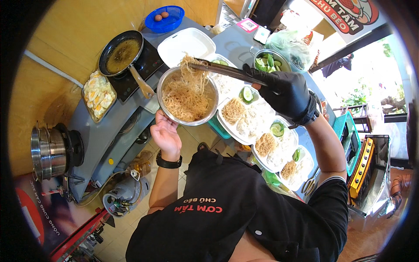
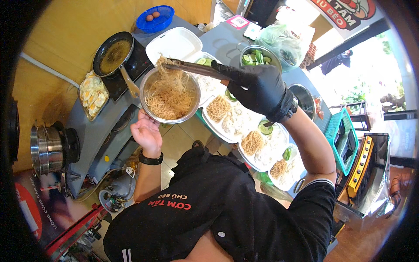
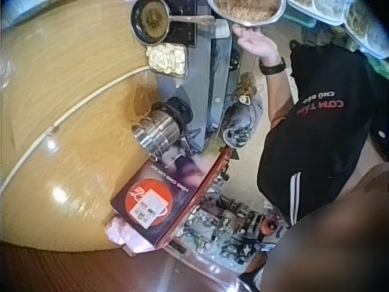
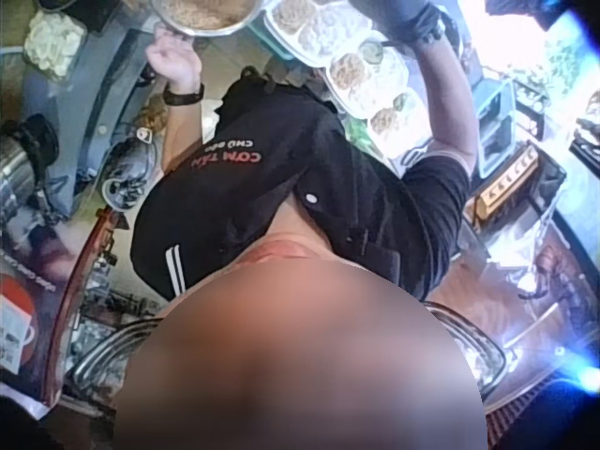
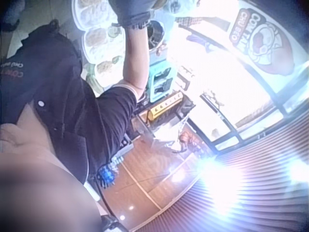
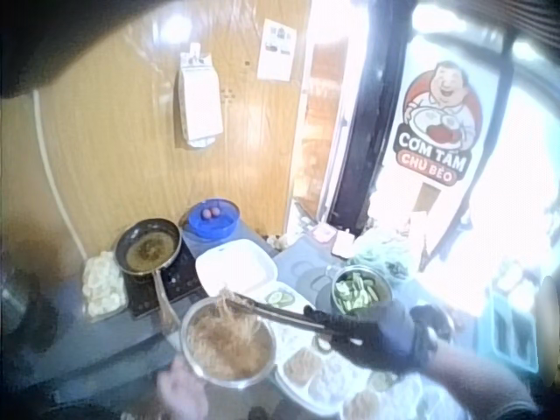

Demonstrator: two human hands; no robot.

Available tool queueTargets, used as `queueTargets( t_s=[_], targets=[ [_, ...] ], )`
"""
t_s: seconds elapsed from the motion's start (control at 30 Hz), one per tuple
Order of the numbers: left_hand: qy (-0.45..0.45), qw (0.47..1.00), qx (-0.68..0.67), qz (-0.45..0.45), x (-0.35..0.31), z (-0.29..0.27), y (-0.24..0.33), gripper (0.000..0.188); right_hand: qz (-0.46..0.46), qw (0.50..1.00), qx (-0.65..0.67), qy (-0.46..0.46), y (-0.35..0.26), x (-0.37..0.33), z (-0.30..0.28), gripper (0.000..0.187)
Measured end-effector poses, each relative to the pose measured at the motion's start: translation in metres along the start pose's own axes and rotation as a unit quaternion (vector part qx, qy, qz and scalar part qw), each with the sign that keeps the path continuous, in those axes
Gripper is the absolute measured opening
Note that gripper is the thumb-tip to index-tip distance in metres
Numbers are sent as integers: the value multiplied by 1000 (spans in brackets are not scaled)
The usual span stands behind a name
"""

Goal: The person scoops rice into several white styrofoam containers, then adds sliced cucumbers, fried noodles, and pieces of roasted meat using tongs and scissors. The containers are arranged on a stainless steel counter in a small kitchen.

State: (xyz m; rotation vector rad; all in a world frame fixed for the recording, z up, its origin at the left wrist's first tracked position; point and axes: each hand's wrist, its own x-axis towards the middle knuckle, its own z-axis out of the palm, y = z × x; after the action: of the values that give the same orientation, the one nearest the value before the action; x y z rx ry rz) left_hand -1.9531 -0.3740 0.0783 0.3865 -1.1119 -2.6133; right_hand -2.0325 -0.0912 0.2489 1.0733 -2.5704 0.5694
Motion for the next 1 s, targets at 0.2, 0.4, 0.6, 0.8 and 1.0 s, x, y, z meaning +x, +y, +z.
queueTargets(
  t_s=[0.2, 0.4, 0.6, 0.8, 1.0],
  targets=[
    [13, 1000, 17, 4, 3, -15, 0, 40, 51, 998, -39, -3, 6, 15, -15, 33],
    [41, 998, 36, 13, -4, -36, 3, 39, -5, 999, -36, -15, 39, 28, 13, 38],
    [56, 998, 41, 13, -9, -47, 2, 37, -18, 971, -138, -197, 83, 44, 98, 37],
    [77, 996, 38, 13, -9, -49, -2, 38, -28, 955, -165, -244, 93, 79, 113, 41],
    [72, 997, 33, 20, -10, -42, -2, 40, -1, 966, -106, -234, 67, 82, 66, 39]
  ],
)
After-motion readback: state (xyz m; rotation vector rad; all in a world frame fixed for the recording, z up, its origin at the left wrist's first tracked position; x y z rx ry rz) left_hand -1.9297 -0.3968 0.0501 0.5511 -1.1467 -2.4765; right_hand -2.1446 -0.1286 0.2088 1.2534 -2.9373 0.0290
